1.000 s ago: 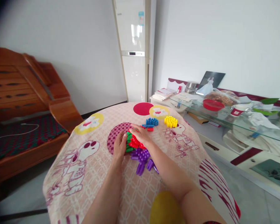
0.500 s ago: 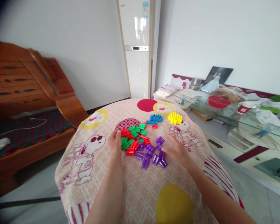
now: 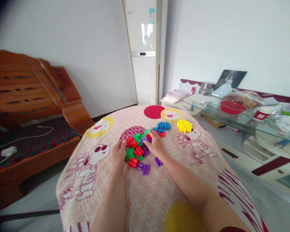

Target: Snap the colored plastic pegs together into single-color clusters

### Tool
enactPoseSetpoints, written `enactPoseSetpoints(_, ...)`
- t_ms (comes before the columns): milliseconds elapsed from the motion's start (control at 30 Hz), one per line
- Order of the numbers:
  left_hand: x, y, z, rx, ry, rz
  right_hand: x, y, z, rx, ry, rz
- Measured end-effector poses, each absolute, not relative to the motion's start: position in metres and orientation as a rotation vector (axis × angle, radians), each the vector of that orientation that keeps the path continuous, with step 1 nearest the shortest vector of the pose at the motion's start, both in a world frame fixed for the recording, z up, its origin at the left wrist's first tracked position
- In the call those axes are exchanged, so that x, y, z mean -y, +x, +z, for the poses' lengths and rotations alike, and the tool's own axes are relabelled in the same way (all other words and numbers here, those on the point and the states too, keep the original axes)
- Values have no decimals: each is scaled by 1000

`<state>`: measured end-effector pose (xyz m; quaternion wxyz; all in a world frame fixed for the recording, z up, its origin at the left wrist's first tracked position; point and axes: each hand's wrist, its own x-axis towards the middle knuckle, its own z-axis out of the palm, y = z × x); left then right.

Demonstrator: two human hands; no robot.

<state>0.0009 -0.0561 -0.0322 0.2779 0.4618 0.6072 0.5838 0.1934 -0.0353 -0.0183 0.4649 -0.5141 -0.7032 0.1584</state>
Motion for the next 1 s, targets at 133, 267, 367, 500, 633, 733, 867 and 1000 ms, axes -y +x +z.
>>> enactPoseSetpoints(133, 59, -5, -25, -1640, 1188, 1523, 22, 153, -3, 1775, -1141, 586)
enactPoseSetpoints(267, 63, -8, -17, -1806, 1241, 1553, 20, 156, 14, 1855, -958, 603)
enactPoseSetpoints(367, 63, -8, -16, -1838, 1276, 1552, -9, 199, 27, 1784, -1191, 355)
enactPoseSetpoints(500, 60, -8, -21, -1851, 1276, 1534, -62, 262, 37, 1682, -1803, 203)
enactPoseSetpoints(633, 56, -10, -28, -1854, 1269, 1523, -81, 279, 38, 1825, -1955, 338)
enactPoseSetpoints(733, 54, -10, -30, -1867, 1258, 1521, -69, 261, 36, 1943, -1843, 502)
enactPoseSetpoints(867, 56, -9, -27, -1892, 1271, 1484, -32, 222, 26, 1941, -1477, 875)
enactPoseSetpoints(1000, 60, -7, -18, -1936, 1283, 1442, 19, 192, 25, 2031, -1126, 944)
